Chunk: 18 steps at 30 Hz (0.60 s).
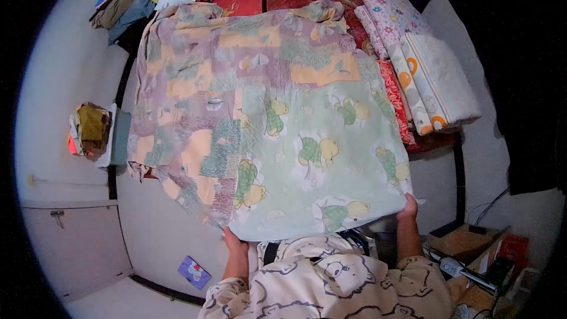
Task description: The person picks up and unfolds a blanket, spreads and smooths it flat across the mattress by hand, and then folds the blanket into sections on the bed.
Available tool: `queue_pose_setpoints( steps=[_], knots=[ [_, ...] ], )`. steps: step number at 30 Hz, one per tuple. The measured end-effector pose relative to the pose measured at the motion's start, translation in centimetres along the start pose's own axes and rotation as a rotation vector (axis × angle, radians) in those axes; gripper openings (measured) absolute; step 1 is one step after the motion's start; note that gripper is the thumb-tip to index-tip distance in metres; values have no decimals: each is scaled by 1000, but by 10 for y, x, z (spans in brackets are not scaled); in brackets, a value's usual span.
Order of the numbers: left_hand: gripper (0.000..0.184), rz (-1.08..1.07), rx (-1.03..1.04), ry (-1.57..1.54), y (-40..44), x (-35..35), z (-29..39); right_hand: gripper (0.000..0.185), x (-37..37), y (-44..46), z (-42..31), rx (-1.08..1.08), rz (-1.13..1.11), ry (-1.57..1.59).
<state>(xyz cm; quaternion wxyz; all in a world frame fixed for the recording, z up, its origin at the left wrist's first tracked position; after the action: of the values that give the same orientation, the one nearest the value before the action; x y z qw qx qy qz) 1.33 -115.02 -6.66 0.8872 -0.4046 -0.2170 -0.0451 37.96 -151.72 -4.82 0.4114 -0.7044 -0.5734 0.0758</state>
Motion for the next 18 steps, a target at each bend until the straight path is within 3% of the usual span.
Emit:
queue_pose_setpoints(
  steps=[3, 5, 8, 14, 17, 18],
  knots=[
    [37, -36, 9, 68, 10, 1, 24, 40, 29, -29, -9, -189, -2, -122],
    [34, -53, 16, 103, 26, -19, 28, 39, 21, -27, -4, -177, -13, -105],
    [32, -104, -139, 119, 41, -30, 26, 38, 26, -33, 4, -152, 10, -49],
    [26, 79, -54, 7, 55, 3, 14, 33, 49, -10, 7, -258, 5, -82],
    [24, -31, -23, -17, 57, 51, 28, 28, 103, 7, -4, -237, 18, -182],
    [25, -155, -44, -15, 71, 56, 31, 30, 120, 14, -6, -253, -20, -201]
  ],
)
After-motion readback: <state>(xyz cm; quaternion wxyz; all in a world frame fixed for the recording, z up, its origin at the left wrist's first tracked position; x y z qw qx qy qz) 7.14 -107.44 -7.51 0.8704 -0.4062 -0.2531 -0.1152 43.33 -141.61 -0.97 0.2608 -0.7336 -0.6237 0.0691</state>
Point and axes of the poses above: each hand's wrist, its own y-axis towards the middle knuckle, its own x-axis out of the palm, z = x × y, the point moved 1 cm from there along y, towards the middle knuckle, and after that the axes turned 10 degrees about -z, right-handed, at the moved point
